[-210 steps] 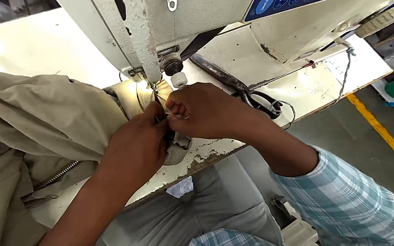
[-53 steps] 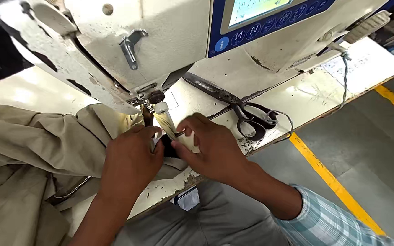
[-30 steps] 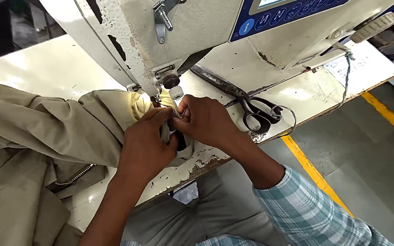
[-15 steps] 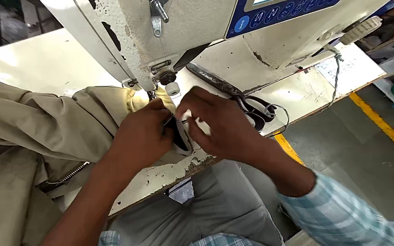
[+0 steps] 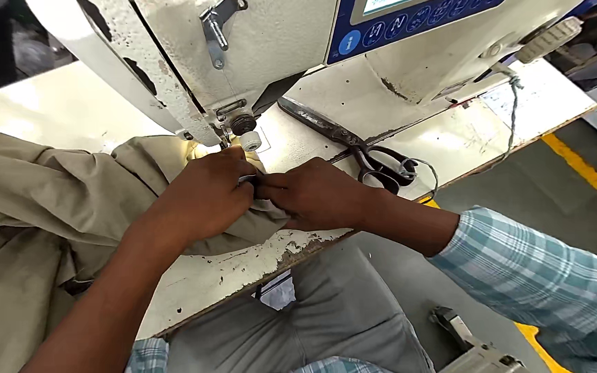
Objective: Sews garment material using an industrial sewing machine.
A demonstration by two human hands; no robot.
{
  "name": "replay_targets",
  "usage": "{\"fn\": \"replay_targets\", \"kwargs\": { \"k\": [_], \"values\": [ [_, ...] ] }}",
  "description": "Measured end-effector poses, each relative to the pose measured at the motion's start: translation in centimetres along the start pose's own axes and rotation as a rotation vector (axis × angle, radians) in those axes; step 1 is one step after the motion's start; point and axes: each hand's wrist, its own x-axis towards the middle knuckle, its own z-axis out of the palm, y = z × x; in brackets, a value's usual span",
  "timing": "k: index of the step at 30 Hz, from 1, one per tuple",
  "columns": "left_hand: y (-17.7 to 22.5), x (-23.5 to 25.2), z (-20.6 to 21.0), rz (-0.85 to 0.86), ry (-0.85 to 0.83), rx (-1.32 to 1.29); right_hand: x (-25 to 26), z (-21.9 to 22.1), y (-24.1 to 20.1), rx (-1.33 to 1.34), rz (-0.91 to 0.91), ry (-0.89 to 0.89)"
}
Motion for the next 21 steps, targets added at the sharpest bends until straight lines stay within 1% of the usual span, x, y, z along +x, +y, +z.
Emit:
{"fn": "replay_targets", "kwargs": {
  "k": [2,5,9,12,16,21],
  "values": [
    [0.2,-0.1,0.2,-0.021,-0.001,-0.007,-0.2,0.4,-0.4,0.013,-0.013,0.033],
    [0.1,-0.1,0.8,-0.031,0.018,0.008,-0.4,1.1,-0.8,0.060,0.018,0.086],
    [0.0,0.0,1.1,-0.011,0.051,0.028,-0.1,1.1,-1.2,0.057,0.075,0.036],
    [0.0,0.0,1.5,-0.010,0.064,0.036,-0.3,1.9,-1.8,0.134,0.100,0.093],
    [0.3,-0.3,2.6,-0.031,0.127,0.060,-0.8,2.7,-2.4,0.230,0.178,0.172],
    [0.8,-0.3,2.7,-0.019,0.111,0.126,-0.5,2.8,-3.3,0.259,0.232,0.234]
  ]
}}
